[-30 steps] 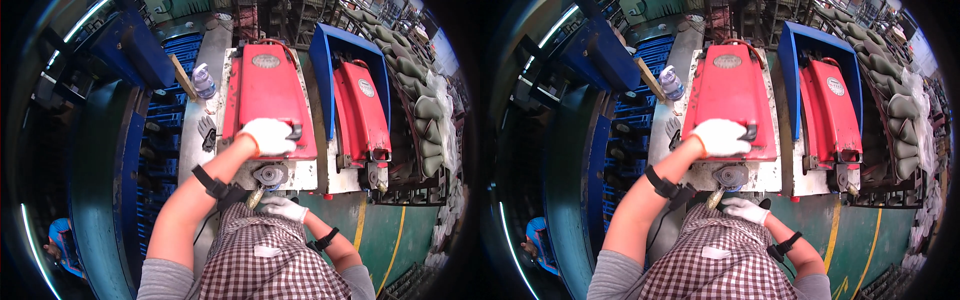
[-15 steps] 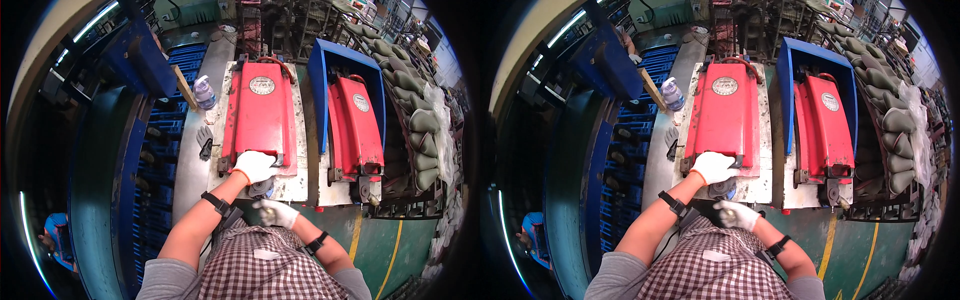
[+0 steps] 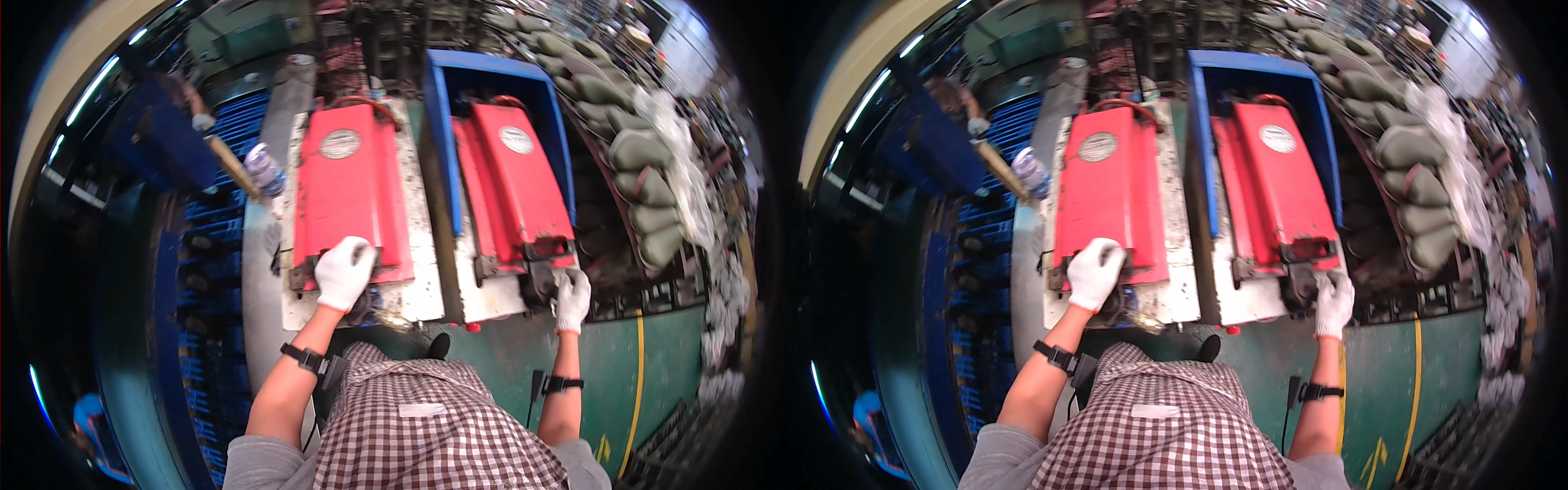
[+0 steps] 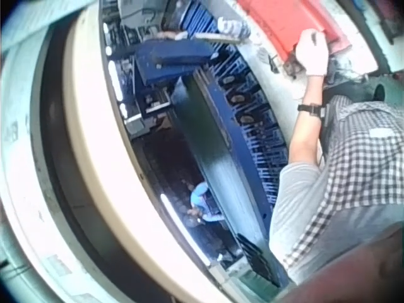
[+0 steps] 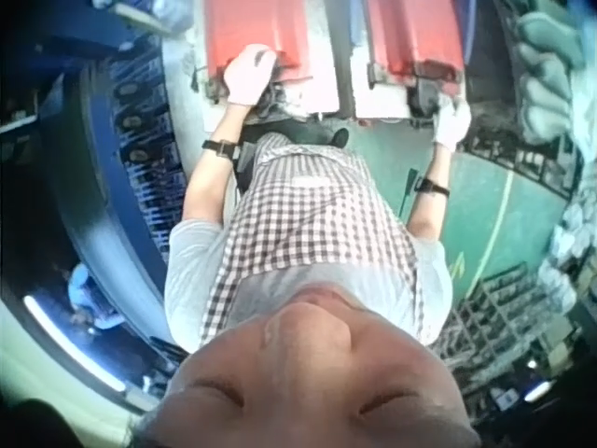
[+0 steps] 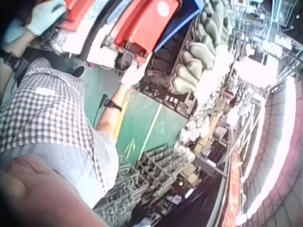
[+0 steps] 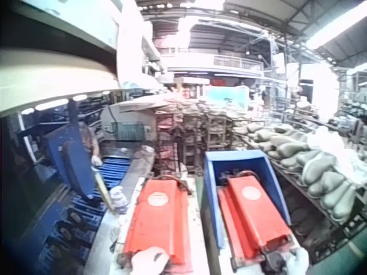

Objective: Operating a shoe lasting or heat-setting machine to process shoes by loading them onto molds and removing them after pressing.

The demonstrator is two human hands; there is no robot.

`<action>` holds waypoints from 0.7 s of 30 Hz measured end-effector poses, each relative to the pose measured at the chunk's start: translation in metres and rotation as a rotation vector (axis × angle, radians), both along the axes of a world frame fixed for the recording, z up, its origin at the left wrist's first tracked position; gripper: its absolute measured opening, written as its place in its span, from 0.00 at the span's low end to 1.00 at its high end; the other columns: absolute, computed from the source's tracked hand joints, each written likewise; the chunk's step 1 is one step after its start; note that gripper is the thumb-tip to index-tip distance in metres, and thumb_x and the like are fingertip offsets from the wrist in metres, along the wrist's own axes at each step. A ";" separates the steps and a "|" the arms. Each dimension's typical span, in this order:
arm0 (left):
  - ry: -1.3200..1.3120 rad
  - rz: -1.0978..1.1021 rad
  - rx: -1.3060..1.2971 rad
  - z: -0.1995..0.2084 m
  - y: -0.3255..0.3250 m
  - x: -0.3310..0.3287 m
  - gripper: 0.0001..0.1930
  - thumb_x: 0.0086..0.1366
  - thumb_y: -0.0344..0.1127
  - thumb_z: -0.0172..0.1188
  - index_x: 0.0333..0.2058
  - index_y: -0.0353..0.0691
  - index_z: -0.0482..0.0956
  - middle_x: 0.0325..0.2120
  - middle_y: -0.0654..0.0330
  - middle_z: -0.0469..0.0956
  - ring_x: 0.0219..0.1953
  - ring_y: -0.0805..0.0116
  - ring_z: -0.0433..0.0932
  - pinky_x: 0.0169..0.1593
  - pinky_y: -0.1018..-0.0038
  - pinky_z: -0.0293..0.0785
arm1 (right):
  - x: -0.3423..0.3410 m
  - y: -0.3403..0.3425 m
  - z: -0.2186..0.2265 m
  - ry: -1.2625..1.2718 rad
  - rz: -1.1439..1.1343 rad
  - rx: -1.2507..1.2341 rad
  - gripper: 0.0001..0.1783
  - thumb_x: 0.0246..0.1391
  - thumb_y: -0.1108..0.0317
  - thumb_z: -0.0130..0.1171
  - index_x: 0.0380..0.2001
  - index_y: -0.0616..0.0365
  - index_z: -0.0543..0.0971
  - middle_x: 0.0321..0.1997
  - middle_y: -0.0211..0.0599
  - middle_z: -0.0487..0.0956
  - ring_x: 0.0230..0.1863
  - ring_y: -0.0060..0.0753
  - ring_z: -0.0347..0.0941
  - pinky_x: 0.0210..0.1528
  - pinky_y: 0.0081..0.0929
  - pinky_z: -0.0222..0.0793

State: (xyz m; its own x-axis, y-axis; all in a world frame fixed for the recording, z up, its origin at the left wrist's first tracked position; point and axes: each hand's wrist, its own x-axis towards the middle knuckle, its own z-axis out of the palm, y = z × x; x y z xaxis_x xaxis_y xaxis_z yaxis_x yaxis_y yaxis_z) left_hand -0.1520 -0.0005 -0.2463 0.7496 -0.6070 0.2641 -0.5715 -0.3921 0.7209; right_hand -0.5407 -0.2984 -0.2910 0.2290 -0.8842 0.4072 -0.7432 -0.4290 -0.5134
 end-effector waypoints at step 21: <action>-0.609 -0.869 -0.014 -0.012 -0.227 -0.188 0.33 0.51 0.35 0.65 0.60 0.46 0.76 0.48 0.51 0.74 0.66 0.41 0.66 0.65 0.39 0.63 | -0.026 0.074 -0.003 0.194 -0.100 0.657 0.29 0.70 0.40 0.45 0.55 0.51 0.76 0.48 0.66 0.82 0.51 0.73 0.78 0.56 0.58 0.73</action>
